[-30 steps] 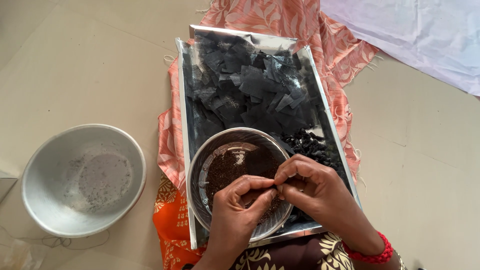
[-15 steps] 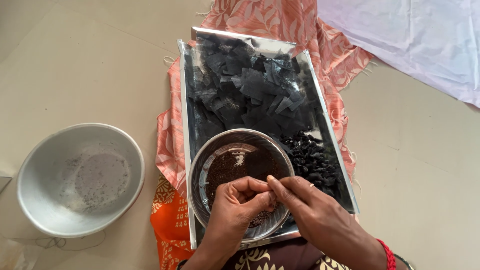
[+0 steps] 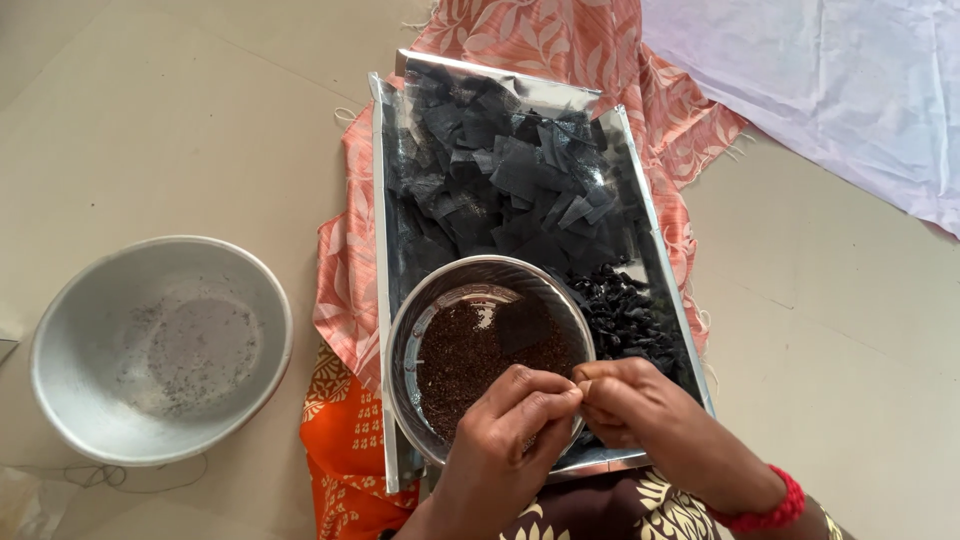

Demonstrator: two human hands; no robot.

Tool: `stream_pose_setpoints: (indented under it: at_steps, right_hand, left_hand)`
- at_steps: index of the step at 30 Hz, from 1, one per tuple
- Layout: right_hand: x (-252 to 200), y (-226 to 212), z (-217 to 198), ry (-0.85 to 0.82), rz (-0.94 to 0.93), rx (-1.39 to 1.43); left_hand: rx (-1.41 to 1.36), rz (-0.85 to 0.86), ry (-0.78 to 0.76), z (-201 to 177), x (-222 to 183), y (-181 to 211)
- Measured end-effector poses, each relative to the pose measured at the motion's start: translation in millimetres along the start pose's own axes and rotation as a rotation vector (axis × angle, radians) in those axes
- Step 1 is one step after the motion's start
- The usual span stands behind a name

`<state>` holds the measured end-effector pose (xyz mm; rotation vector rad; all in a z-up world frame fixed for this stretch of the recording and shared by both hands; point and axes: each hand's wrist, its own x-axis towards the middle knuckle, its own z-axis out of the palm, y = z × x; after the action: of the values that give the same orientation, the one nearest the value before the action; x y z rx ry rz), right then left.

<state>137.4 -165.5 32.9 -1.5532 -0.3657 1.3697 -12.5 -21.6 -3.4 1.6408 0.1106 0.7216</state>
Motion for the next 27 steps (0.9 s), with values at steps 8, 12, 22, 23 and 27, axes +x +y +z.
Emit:
stream_pose_setpoints:
  at_steps: [8, 12, 22, 23, 27]
  right_hand:
    - [-2, -20, 26, 0.173, -0.341, -0.600]
    - [-14, -30, 37, 0.199, -0.743, -1.105]
    - [-9, -20, 21, 0.128, -0.796, -1.537]
    - [-9, -19, 20, 0.112, -0.723, -1.448]
    - [-12, -15, 4, -0.044, -0.277, -0.460]
  left_hand:
    - [-0.443, -0.535, 0.052, -5, 4, -13]
    - [-0.757, -0.779, 0.073, -8, 9, -28]
    - [-0.549, -0.618, -0.071, -13, 10, -15]
    - [-0.441, -0.485, -0.078, -13, 9, -12]
    - [-0.241, -0.175, -0.114, -16, 12, 5]
